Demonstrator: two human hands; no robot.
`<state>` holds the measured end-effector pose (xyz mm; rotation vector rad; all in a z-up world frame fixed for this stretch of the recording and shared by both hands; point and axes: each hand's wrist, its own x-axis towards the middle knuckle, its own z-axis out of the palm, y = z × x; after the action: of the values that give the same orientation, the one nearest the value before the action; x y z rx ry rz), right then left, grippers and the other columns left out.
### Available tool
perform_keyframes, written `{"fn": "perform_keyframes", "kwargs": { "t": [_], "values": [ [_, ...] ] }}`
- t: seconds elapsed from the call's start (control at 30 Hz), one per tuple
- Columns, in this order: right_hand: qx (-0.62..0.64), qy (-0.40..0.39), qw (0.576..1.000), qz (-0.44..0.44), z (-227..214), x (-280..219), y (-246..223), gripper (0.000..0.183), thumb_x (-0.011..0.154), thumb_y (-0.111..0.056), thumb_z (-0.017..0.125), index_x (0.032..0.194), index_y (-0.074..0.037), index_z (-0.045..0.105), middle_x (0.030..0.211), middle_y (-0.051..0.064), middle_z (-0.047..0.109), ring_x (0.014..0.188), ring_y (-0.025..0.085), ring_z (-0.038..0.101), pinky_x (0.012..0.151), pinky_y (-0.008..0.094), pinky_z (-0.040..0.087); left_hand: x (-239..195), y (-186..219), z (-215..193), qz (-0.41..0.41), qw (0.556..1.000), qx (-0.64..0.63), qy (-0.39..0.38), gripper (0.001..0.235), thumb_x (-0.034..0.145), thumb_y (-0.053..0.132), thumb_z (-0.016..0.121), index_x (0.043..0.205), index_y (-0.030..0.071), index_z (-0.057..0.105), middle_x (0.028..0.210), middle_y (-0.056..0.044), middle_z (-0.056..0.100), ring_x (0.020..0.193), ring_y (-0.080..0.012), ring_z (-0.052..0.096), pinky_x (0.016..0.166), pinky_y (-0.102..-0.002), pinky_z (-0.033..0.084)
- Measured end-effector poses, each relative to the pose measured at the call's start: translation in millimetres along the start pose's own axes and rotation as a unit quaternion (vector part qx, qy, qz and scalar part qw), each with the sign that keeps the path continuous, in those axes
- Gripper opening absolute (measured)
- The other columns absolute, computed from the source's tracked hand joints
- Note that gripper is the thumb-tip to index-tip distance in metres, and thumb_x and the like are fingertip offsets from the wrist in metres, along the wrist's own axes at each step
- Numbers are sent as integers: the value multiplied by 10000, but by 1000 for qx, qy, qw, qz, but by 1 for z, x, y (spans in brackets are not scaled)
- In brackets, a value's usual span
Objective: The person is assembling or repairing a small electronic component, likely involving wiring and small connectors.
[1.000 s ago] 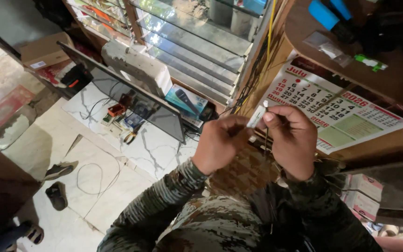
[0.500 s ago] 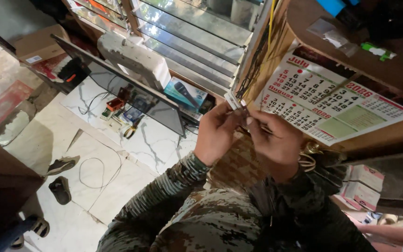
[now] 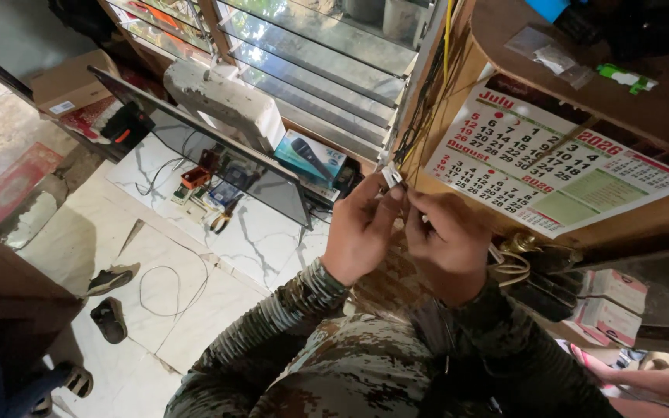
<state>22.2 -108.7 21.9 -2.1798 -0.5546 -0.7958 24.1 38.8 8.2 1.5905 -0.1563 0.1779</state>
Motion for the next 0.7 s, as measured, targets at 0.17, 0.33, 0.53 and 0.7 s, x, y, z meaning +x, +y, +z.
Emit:
{"fn": "perform_keyframes", "kwargs": {
  "t": [0.17, 0.33, 0.53, 0.7],
  "values": [
    [0, -26, 999, -26, 0, -4, -1, 266, 873, 23, 747, 1130, -38, 715, 938, 138, 678, 849, 322, 672, 750, 412, 534, -1, 13, 1, -37, 998, 41, 20, 252, 1067, 256, 616, 1090, 9, 659, 668, -119, 698, 600, -71, 573, 525, -289, 449],
    [3, -33, 999, -10, 3, -9, -2, 268, 861, 13, 724, 1119, -51, 697, 969, 134, 676, 883, 335, 676, 772, 435, 546, 0, 16, 3, -24, 996, 72, 39, 289, 1043, 309, 601, 1089, 41, 701, 661, -77, 709, 569, -72, 648, 533, -287, 495],
    [-33, -48, 998, 5, 4, -9, -2, 263, 865, -41, 737, 1124, -68, 697, 987, 144, 691, 903, 371, 680, 766, 460, 543, 0, -20, 6, -13, 998, 38, 44, 292, 1061, 296, 595, 1124, 39, 719, 784, -89, 750, 689, -89, 666, 633, -272, 539],
    [-28, -90, 990, -107, -20, 7, -7, 325, 846, -44, 729, 1168, -13, 692, 1151, 197, 678, 1012, 400, 670, 819, 480, 550, 9, -37, 1, -14, 954, -299, 28, 223, 1035, 157, 517, 1158, 25, 648, 1093, -73, 744, 965, -138, 716, 825, -298, 575]
  ]
}}
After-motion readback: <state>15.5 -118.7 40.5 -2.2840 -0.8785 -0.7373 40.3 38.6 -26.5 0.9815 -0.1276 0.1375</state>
